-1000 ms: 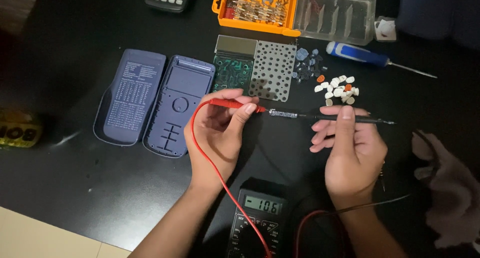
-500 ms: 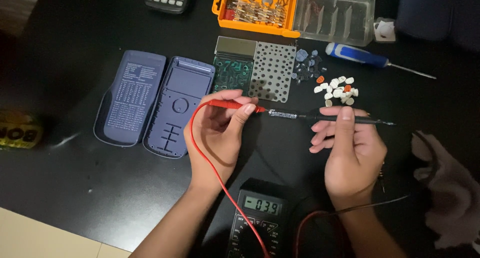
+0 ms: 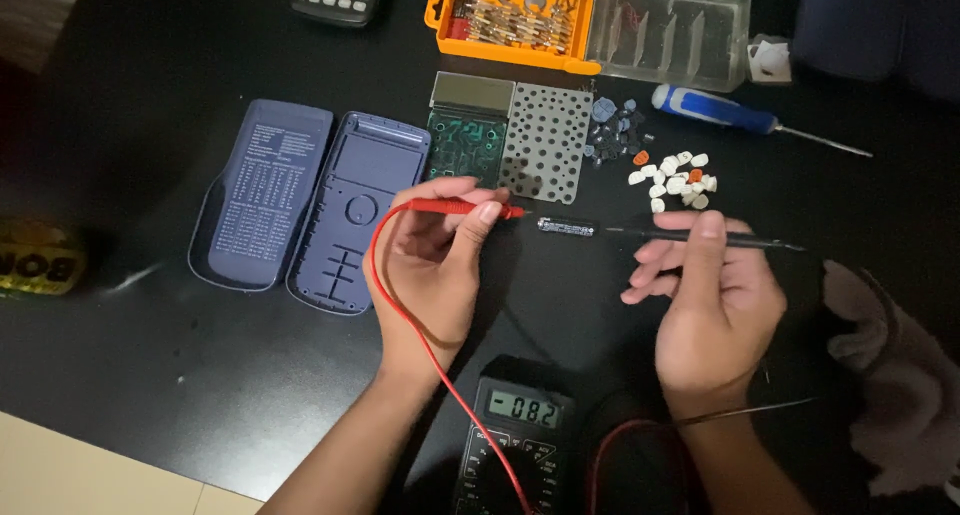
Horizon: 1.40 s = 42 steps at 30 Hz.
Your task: Testing a small electronic component using a digital multimeter and probes on a repair bench.
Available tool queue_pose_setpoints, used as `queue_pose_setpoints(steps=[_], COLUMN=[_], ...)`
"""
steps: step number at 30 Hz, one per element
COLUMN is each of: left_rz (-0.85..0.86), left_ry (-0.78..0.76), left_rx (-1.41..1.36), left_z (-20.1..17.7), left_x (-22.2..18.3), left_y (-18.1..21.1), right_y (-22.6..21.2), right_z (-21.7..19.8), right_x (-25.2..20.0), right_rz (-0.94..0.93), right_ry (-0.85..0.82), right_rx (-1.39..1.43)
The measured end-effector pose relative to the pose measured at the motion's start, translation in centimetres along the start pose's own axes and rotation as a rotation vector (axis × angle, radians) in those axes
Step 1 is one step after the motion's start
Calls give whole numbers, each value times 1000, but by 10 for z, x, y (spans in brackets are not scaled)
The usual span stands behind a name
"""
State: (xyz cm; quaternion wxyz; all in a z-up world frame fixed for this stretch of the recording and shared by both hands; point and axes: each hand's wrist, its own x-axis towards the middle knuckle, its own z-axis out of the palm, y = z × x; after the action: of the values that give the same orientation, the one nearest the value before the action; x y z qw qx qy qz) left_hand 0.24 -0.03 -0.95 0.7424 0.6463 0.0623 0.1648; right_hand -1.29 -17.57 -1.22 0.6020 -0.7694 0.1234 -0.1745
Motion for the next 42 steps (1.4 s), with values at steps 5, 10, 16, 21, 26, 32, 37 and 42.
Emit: queue_pose_setpoints(steps=[5,10,16,21,26,32,37,42], left_rz=[85,312,284,513,603,612,673,678], left_ry=[9,5,-255,-1012,-1145,-1275,-1330,-1428], left_rx=[-11,60,516,747,828,806,774,796], left_z=[-2,-25,-57,-80,-76,-69,-64,-62], left_x=[-3,-33,-83,-77,-72,-72,-62,-57], left_y=[8,29,89,88,84,82,83,83], right_y=[4,-8,-17,-31,-30,-27,-28,-28], right_z=[-3,-2,1,7,8,13,16,17], right_x=[-3,-15,-37,-54,-55,-57,-58,-56], right_rz=[-10,-22,-37,20,78,39,-74,-95], right_ry=[115,155,-352,-615,-702,-753,-742,-763], right_rx=[146,314,452,444,459,381,270,207])
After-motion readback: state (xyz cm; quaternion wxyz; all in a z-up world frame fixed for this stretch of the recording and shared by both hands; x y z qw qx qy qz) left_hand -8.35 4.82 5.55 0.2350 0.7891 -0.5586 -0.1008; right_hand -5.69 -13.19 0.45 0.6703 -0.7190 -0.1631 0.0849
